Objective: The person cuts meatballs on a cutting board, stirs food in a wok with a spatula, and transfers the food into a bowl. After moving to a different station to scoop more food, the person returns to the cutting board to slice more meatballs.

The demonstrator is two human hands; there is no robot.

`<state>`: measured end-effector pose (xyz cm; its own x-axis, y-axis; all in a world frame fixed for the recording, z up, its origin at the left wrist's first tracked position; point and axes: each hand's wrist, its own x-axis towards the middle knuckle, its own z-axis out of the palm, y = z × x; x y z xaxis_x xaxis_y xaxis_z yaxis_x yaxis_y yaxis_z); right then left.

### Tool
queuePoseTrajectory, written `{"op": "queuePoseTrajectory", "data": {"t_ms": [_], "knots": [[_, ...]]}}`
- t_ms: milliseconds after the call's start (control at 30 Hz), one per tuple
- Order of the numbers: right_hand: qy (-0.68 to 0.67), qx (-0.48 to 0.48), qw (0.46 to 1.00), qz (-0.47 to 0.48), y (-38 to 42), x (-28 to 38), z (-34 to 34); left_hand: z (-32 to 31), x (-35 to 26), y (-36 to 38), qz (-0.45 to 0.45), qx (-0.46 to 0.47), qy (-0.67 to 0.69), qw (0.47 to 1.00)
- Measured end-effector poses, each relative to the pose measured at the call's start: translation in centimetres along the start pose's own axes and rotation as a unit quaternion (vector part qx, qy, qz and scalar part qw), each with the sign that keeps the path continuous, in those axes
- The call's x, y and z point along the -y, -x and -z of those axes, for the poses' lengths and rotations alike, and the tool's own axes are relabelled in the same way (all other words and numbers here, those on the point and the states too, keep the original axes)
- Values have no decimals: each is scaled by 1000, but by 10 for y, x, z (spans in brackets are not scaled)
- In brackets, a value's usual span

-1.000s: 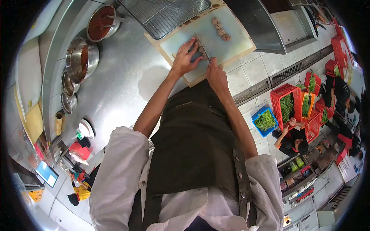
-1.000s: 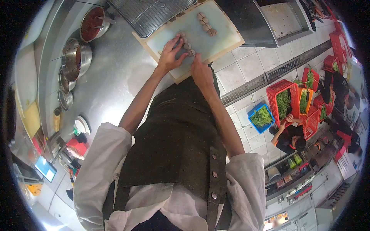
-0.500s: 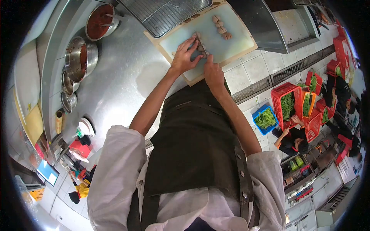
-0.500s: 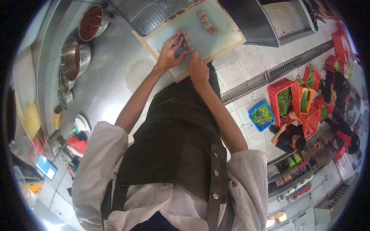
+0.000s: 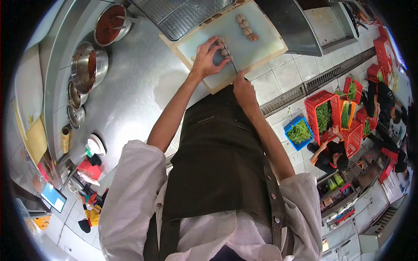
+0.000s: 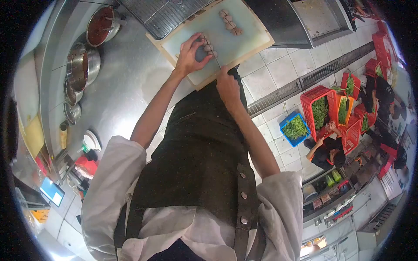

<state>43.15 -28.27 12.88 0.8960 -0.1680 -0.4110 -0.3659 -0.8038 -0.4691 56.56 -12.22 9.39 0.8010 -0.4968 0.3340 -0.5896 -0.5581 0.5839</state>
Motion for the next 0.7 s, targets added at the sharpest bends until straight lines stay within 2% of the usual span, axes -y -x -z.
{"op": "queuePoseTrajectory", "data": {"t_ms": [133,267,367,500,700], "knots": [[-43,40,998,-12,44,-36,-9,-1,-2,1,5,-14,2,1000],[-58,98,993,-11,72,-61,26,-1,0,0,9,-12,4,1000],[-97,19,995,7,62,-36,48,0,-4,-4,39,-3,25,999],[-124,-65,990,36,5,-12,23,3,-4,-2,47,2,38,998],[-69,-49,996,37,-19,10,2,-4,15,1,60,2,48,997]]}}
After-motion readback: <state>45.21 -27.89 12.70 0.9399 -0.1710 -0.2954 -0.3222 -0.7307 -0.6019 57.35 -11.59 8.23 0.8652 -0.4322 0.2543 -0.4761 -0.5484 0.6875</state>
